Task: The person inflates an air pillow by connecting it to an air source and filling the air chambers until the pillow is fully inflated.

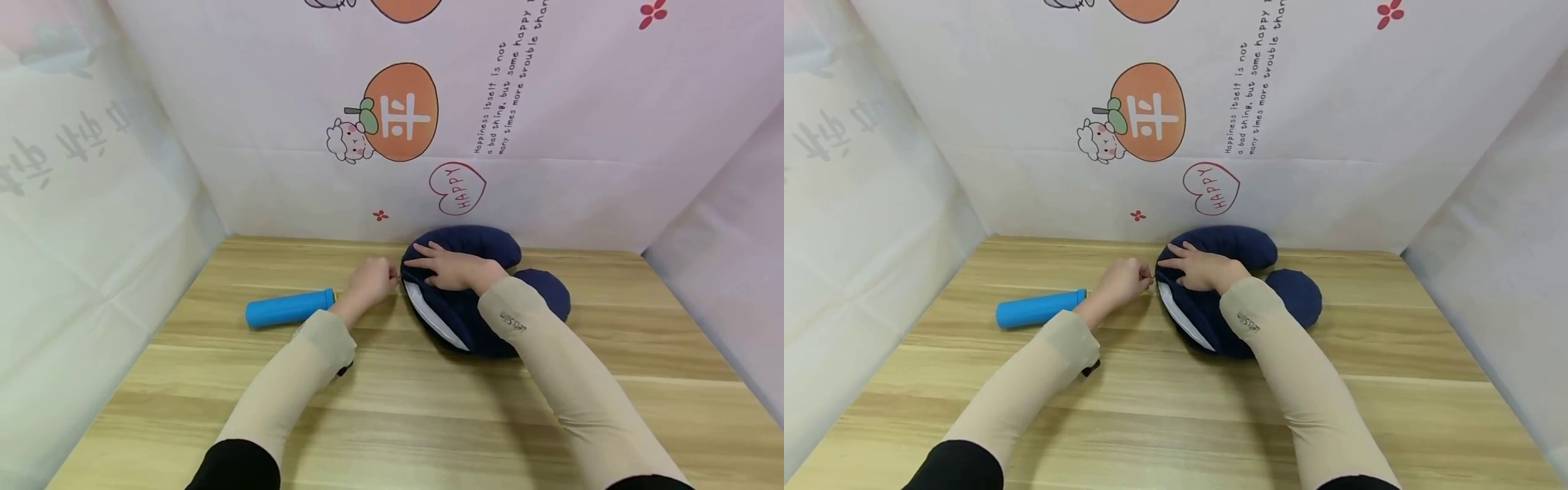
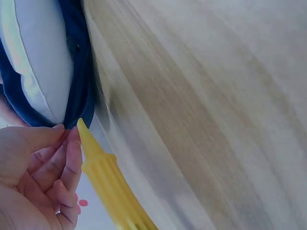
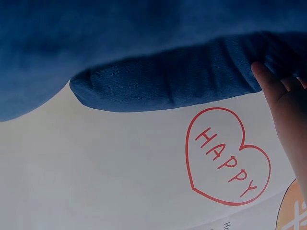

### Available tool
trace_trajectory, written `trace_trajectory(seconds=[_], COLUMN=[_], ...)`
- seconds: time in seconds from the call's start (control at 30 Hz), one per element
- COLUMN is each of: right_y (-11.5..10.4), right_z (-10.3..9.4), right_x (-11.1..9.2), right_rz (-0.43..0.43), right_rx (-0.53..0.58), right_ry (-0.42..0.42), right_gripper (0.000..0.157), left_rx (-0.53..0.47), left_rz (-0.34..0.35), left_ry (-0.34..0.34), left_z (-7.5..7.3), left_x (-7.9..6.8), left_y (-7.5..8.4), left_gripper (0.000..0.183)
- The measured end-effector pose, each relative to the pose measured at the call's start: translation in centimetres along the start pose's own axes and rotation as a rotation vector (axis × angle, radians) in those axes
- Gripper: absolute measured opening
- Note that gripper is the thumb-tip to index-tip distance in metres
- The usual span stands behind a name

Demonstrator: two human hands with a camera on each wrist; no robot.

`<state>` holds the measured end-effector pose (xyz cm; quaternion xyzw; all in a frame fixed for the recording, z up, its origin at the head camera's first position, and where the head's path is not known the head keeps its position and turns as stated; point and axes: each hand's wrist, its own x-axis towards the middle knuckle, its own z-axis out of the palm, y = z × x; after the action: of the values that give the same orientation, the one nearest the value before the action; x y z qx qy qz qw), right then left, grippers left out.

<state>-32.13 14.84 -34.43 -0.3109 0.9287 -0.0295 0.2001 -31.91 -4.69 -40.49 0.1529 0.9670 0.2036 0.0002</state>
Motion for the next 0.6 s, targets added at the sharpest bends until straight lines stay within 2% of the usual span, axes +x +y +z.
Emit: trace_trajectory(seconds=[0.33,0.47,0.6], right_y=[-0.02,-0.08,-0.13], right_z=[0.11,0.09,0.03], right_x=[-0.23,-0.33,-0.73], right_rz=[0.002,-0.002,0.006], right_rx=[-0.026,-0.025,-0.004], right_ry=[0.022,0.033,0.008], right_gripper=[0.059,0.059,0.057], left_rx=[0.065,0.058,0.016], left_rz=[0.036,0.051,0.048], left_ry=[-0.013,0.000,0.011], left_z=[-0.32,-0.24,0.01], left_x=[-0.58,-0.62,-0.72], left_y=[0.95,0.89,0.54], left_gripper=[0.040,0.036,0.024])
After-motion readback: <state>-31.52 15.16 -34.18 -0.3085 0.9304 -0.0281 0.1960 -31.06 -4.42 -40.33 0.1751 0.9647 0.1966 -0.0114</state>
